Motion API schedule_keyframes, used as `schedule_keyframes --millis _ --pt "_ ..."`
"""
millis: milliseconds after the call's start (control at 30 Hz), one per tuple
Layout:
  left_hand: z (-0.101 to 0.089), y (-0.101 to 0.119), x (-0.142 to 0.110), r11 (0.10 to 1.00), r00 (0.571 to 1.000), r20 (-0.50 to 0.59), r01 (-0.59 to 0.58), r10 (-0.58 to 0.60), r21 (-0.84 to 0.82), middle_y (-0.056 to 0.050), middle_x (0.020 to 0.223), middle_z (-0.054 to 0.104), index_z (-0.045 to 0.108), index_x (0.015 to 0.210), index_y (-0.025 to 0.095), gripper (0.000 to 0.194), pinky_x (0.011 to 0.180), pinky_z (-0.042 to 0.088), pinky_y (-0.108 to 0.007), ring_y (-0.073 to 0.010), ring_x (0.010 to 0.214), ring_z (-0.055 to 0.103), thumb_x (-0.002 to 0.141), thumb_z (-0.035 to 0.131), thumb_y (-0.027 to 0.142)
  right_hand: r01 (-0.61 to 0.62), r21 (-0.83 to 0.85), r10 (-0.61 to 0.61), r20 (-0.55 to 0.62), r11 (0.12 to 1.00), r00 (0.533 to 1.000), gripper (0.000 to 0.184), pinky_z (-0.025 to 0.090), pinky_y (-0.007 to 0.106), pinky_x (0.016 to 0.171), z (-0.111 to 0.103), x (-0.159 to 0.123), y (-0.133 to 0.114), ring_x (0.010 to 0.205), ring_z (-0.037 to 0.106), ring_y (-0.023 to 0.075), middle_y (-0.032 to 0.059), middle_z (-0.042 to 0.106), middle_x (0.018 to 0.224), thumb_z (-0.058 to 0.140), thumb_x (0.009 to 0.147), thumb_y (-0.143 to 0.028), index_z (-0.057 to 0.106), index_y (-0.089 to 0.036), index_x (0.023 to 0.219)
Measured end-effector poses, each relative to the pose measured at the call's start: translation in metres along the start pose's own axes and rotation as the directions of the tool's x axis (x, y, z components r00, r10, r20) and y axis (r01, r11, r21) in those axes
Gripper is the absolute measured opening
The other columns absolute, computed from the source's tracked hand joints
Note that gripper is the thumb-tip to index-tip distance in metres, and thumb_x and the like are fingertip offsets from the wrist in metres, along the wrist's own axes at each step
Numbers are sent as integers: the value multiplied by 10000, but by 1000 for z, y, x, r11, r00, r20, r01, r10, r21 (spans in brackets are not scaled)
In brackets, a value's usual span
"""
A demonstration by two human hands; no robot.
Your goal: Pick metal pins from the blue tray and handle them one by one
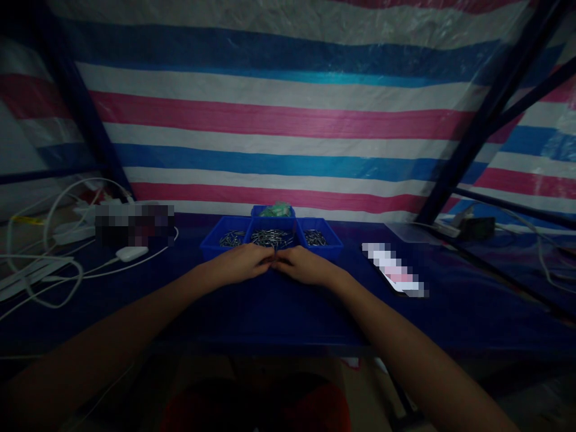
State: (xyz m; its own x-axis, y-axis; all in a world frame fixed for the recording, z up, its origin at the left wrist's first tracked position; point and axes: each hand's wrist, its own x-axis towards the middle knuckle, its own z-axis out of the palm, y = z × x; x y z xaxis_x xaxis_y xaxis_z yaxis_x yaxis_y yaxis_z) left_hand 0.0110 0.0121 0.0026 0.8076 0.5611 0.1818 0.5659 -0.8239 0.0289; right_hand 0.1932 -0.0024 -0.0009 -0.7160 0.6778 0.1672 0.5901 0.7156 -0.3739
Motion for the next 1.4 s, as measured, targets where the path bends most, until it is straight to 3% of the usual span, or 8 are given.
schedule_keyframes --millis 167,467,1400 --pt "2 -1 2 999 999 26 -34 34 3 -35 808 598 535 846 166 150 620 388 -242 -146 734 554 818 397 216 1 -75 -2 -17 997 1000 188 382 245 624 0 0 0 673 549 133 43 610 771 395 843 -192 578 -148 835" --pt "-3 1 -1 999 990 135 36 -37 11 -53 774 605 559 865 163 183 602 388 -262 -159 701 549 806 419 265 -39 -123 39 -6 992 999 157 368 238 590 -3 -2 1 627 526 123 38 589 724 391 841 -179 538 -150 793" --pt "-4 5 -4 993 995 57 80 -85 82 -74 787 597 521 863 163 196 576 401 -285 -189 707 562 826 369 282 -38 -101 37 -12 994 999 114 367 233 580 -5 -3 2 627 522 122 31 585 726 416 817 -159 530 -152 808"
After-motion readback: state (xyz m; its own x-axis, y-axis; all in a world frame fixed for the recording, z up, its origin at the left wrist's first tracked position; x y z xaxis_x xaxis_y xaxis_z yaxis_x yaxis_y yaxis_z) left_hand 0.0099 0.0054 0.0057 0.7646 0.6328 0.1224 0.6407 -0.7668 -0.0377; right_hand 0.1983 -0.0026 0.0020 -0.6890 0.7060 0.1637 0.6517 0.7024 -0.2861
